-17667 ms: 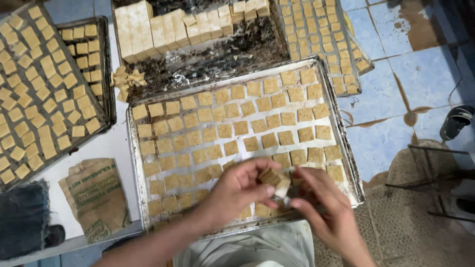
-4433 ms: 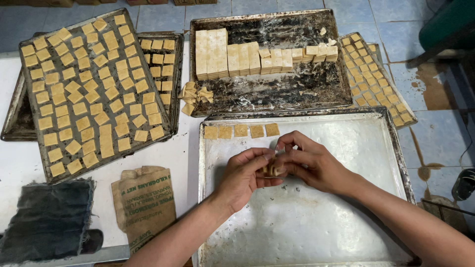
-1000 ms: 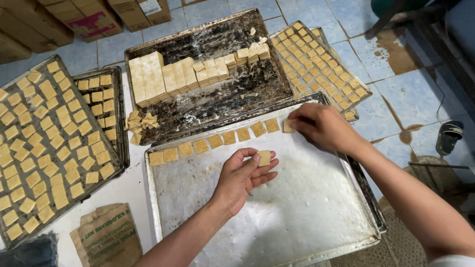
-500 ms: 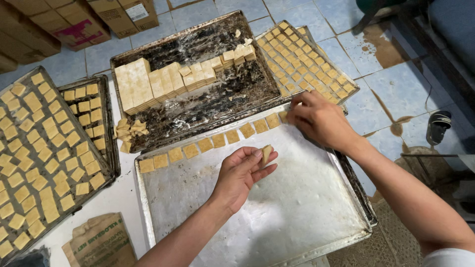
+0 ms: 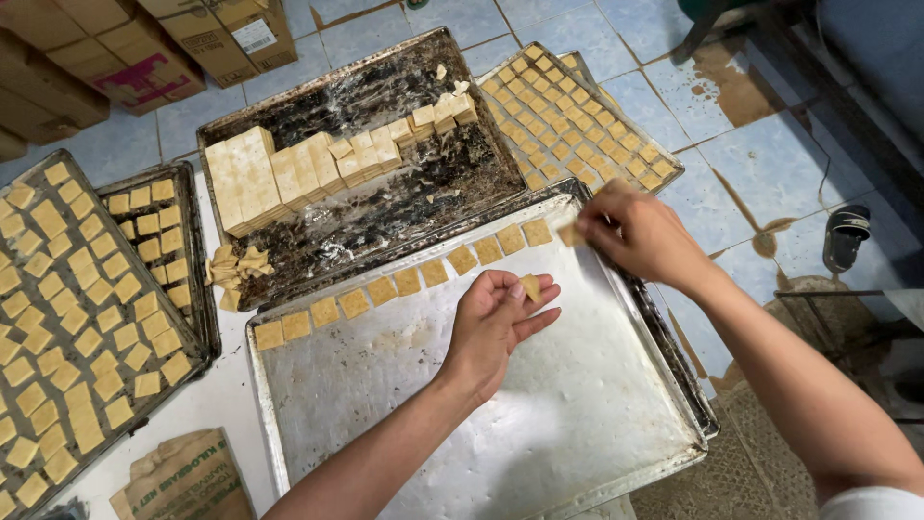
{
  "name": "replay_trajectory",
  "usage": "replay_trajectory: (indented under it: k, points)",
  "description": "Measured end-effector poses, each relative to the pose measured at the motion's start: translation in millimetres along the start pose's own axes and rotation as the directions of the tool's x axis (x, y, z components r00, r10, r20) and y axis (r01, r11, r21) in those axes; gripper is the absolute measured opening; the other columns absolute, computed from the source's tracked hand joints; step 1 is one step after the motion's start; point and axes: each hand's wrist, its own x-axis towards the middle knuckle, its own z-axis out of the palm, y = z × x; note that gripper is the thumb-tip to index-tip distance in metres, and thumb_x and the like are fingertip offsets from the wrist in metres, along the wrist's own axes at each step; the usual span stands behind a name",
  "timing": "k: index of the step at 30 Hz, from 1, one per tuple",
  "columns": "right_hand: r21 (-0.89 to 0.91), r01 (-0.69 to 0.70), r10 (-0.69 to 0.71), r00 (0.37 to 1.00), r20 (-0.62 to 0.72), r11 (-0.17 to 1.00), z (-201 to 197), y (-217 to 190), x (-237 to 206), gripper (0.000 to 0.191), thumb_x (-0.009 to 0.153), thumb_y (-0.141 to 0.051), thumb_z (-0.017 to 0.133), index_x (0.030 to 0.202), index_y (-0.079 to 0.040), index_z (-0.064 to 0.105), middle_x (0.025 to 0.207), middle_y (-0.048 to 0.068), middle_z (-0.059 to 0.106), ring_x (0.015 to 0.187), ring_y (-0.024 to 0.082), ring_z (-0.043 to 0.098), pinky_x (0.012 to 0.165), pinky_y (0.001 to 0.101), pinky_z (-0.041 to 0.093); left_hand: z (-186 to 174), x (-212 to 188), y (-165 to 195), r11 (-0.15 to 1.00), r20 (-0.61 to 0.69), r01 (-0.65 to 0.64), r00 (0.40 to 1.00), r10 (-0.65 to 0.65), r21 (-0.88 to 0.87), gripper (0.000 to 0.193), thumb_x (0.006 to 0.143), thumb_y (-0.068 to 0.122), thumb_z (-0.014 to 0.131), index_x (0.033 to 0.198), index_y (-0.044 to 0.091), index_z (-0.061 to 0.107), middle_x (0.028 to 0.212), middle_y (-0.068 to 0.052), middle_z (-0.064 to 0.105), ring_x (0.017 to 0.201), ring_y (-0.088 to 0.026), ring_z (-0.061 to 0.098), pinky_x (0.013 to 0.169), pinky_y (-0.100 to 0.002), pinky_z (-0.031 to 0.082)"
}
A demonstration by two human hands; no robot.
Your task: The person arranges small square food cubes onto metal baking trays. They pick up cubes from a larger tray and place them in neat rows on an empty tray, filling it systematically.
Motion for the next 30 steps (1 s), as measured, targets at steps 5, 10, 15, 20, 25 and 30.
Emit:
replay_trajectory:
  k: [5,10,15,20,25,30]
  points:
    - [-0.095,-0.105,0.096,0.991,-0.09,0.99,0.6,-6.1,5.3,0.026,0.092,-0.032,0.075,0.097,-0.007,0.075,0.098,0.012,0.064,0.086,0.029,0.065,0.074,0.0426,0.052,6.2,-3.9,5.1,0.998,-0.01,0.057,0.998,-0.057,-0.031,0.006,0.107,0.013,0.044,0.108,0.007,0.045,0.135,-0.025,0.061,0.126,-0.035,0.064,0.104,-0.048,0.058]
    - [0.281,0.168,-0.195,0.978,0.071,0.945,-4.8,-27.0,-23.7,0.033,0.092,-0.025,0.07,0.118,-0.004,0.07,0.109,0.009,0.068,0.1,0.025,0.067,0.082,0.0387,0.054,2.4,-3.1,1.2,0.994,0.097,0.067,0.994,-0.058,-0.084,0.007,0.108,0.012,0.046,0.111,0.005,0.045,0.133,-0.029,0.06,0.125,-0.036,0.064,0.104,-0.047,0.058]
    - [0.163,0.075,-0.107,0.976,0.19,0.984,-8.5,-20.1,-31.3,0.02,0.091,-0.026,0.073,0.099,-0.008,0.075,0.104,0.005,0.071,0.098,0.023,0.071,0.087,0.0381,0.057,11.8,-6.2,-4.3,0.977,0.139,0.214,0.967,-0.212,0.001,0.015,0.107,0.014,0.05,0.118,0.004,0.046,0.125,-0.021,0.064,0.115,-0.033,0.069,0.098,-0.045,0.061]
    - [-0.182,-0.007,0.004,1.0,-0.015,0.983,-15.3,-11.2,-29.3,0.03,0.087,-0.027,0.075,0.113,-0.013,0.076,0.114,0.009,0.066,0.093,0.032,0.069,0.077,0.0436,0.056,21.7,-25.5,-1.2,0.947,0.111,0.258,0.953,-0.282,0.189,0.02,0.105,0.013,0.052,0.121,0.003,0.05,0.121,-0.019,0.067,0.111,-0.029,0.071,0.097,-0.04,0.062]
    - [-0.176,-0.023,0.023,1.0,0.0,0.984,-5.8,-20.0,-35.8,0.037,0.084,-0.034,0.077,0.114,-0.011,0.074,0.113,0.01,0.066,0.091,0.033,0.068,0.073,0.0444,0.056,11.5,-37.6,15.3,0.941,0.121,0.181,0.968,-0.222,0.285,0.018,0.105,0.014,0.053,0.117,0.001,0.055,0.118,-0.019,0.069,0.109,-0.028,0.072,0.095,-0.038,0.063]
    - [-0.191,-0.016,0.01,0.999,-0.034,0.981,-1.9,-23.8,-40.5,0.035,0.086,-0.034,0.075,0.113,-0.012,0.074,0.116,0.009,0.066,0.094,0.033,0.068,0.073,0.0439,0.056,-0.5,-31.4,45.8,0.873,0.114,-0.01,0.992,-0.052,0.487,0.017,0.103,0.015,0.055,0.114,0.002,0.06,0.115,-0.015,0.072,0.109,-0.026,0.073,0.092,-0.039,0.065]
